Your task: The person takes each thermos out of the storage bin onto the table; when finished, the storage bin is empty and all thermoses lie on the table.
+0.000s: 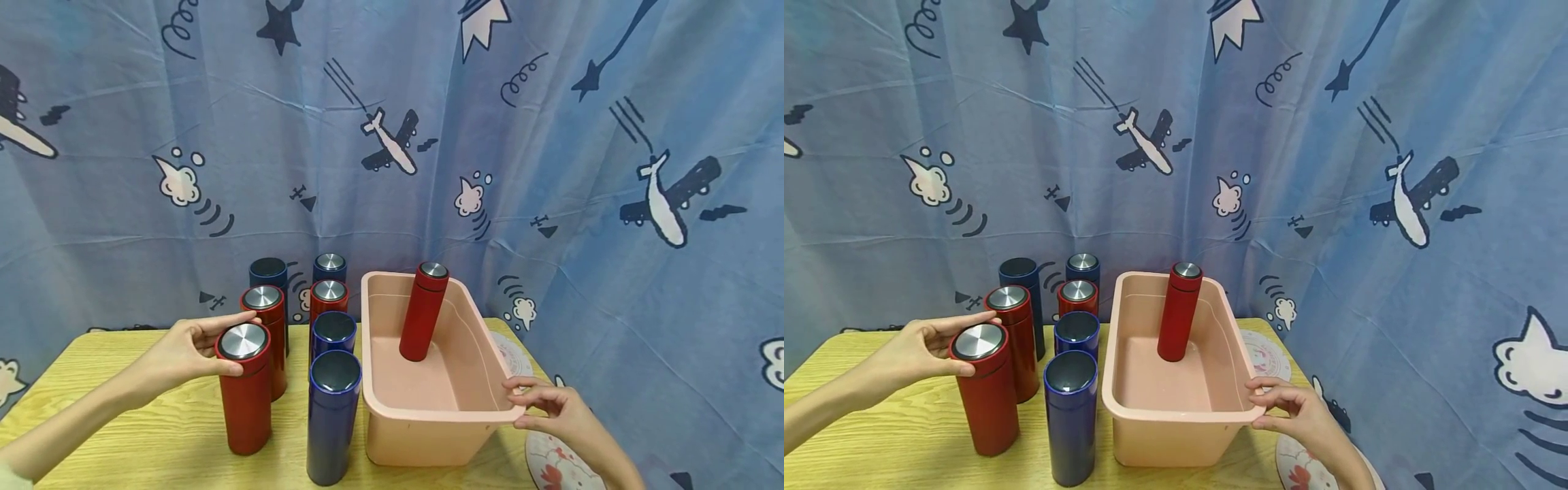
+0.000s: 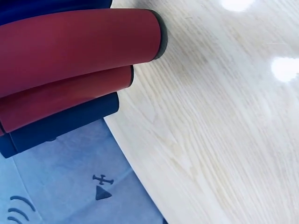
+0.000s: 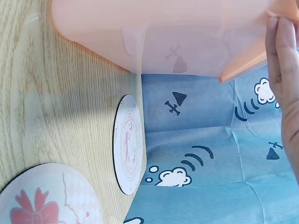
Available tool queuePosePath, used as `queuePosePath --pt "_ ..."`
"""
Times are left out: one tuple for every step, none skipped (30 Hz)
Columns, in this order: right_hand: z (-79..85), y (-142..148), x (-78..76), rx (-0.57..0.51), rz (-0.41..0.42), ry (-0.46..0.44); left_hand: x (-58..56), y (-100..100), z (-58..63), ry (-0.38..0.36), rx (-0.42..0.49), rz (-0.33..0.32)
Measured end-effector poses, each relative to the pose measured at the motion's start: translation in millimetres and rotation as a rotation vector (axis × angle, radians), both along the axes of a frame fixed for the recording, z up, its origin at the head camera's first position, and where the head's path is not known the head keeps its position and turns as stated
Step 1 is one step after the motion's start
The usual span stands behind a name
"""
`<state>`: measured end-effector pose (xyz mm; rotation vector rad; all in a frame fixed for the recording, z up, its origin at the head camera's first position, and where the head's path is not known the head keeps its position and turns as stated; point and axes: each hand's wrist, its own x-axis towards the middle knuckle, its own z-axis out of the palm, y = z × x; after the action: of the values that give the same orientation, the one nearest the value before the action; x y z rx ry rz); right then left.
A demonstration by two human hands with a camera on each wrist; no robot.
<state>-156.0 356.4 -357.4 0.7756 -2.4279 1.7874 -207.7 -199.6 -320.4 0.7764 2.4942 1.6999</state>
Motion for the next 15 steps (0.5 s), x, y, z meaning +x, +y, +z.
queuePosePath --pt "-0.1 -0.1 0.2 0.001 -0.004 -0.002 -2.2 0.8 0.1 0.004 -0.004 -0.006" --pt "-0.3 -0.2 0.3 0.001 -0.005 -0.004 -3.9 2.0 0.7 0.002 -0.01 -0.007" --pt "-0.4 -0.3 0.4 -0.001 -0.005 -0.006 -5.7 3.4 1.3 0.002 -0.011 -0.013" --pt "-0.4 -0.4 0.5 -0.004 -0.003 -0.01 -7.3 4.7 2.1 0.0 -0.012 -0.016" --pt "-0.4 -0.5 0.6 -0.006 -0.001 -0.013 -8.9 6.1 3.0 -0.004 -0.01 -0.021" --pt "-0.4 -0.6 0.6 -0.008 0.001 -0.015 -10.4 7.3 3.9 -0.008 -0.009 -0.021" --pt "-0.5 -0.7 0.5 -0.011 0.005 -0.014 -11.6 8.3 5.0 -0.014 -0.005 -0.024" --pt "-0.5 -0.9 0.2 -0.013 0.009 -0.011 -12.5 9.3 6.0 -0.021 -0.001 -0.026" --pt "-0.5 -1.0 0.0 -0.014 0.012 -0.008 -13.6 9.9 6.6 -0.024 0.003 -0.032" --pt "-0.6 -1.0 -0.2 -0.014 0.014 -0.007 -14.6 10.2 7.0 -0.028 0.004 -0.032" --pt "-0.7 -0.9 -0.4 -0.014 0.014 -0.004 -15.3 10.5 7.2 -0.035 0.006 -0.033" --pt "-0.8 -0.8 -0.5 -0.014 0.013 -0.004 -15.9 10.7 7.2 -0.038 0.006 -0.032" --pt "-0.9 -0.7 -0.6 -0.013 0.013 -0.002 -16.4 10.7 6.8 -0.04 0.006 -0.031" --pt "-1.0 -0.4 -0.7 -0.013 0.012 -0.002 -17.0 10.7 6.3 -0.04 0.005 -0.03" --pt "-1.0 -0.2 -0.7 -0.012 0.012 -0.002 -17.5 10.7 5.8 -0.041 0.005 -0.027"
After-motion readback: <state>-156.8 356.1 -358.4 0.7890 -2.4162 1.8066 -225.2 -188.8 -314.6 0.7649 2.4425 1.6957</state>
